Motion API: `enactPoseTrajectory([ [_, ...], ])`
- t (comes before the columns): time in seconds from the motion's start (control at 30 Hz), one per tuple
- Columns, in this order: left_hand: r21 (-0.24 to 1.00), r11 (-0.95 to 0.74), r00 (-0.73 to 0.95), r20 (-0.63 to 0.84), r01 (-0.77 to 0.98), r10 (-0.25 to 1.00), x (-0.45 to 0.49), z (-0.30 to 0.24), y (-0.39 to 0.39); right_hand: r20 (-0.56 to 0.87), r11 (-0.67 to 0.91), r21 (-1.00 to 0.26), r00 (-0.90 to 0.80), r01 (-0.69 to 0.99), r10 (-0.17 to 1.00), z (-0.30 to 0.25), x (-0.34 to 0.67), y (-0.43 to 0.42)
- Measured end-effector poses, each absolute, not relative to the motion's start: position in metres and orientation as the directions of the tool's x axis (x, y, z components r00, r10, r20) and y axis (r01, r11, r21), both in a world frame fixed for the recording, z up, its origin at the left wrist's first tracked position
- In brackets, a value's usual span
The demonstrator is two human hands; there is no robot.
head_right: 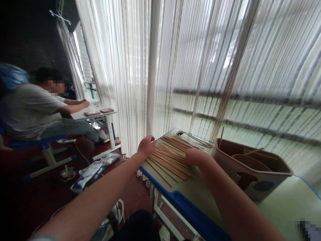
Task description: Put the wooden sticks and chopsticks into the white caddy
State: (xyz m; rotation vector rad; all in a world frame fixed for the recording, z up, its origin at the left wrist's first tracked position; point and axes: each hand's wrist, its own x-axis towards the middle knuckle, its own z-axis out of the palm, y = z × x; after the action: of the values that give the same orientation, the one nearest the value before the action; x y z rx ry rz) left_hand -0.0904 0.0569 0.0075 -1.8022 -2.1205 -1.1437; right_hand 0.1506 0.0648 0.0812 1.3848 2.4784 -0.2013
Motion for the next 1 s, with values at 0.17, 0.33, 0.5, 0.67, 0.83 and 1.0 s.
enactPoseTrajectory([
  [0.17, 0.422, 0.012, -0.268, 0.552, 0.906, 0.789, -0.088, 0.008, 0.053, -0.351, 0.498, 0.018, -0.461, 0.867, 0.815, 0.087, 0.147, 0.063],
  [0.33, 0.342, 0.029, -0.228, 0.558, 0.939, 0.798, -0.085, 0.007, 0.051, -0.434, 0.383, -0.046, -0.364, 0.922, 0.824, 0.088, 0.152, 0.069],
  [0.5, 0.269, 0.037, -0.185, 0.550, 0.963, 0.815, -0.083, 0.008, 0.052, -0.426, 0.359, -0.056, -0.348, 0.931, 0.835, 0.089, 0.152, 0.064],
  [0.67, 0.196, 0.083, -0.174, 0.511, 0.977, 0.842, -0.080, 0.012, 0.053, -0.453, 0.371, 0.007, -0.328, 0.928, 0.829, 0.093, 0.140, 0.051],
  [0.83, 0.151, 0.083, -0.149, 0.501, 0.985, 0.853, -0.075, 0.015, 0.054, -0.440, 0.396, 0.042, -0.339, 0.917, 0.831, 0.094, 0.137, 0.049],
  [1.0, 0.114, 0.045, -0.096, 0.496, 0.992, 0.863, -0.068, 0.017, 0.058, -0.444, 0.386, 0.019, -0.338, 0.922, 0.830, 0.094, 0.144, 0.054],
])
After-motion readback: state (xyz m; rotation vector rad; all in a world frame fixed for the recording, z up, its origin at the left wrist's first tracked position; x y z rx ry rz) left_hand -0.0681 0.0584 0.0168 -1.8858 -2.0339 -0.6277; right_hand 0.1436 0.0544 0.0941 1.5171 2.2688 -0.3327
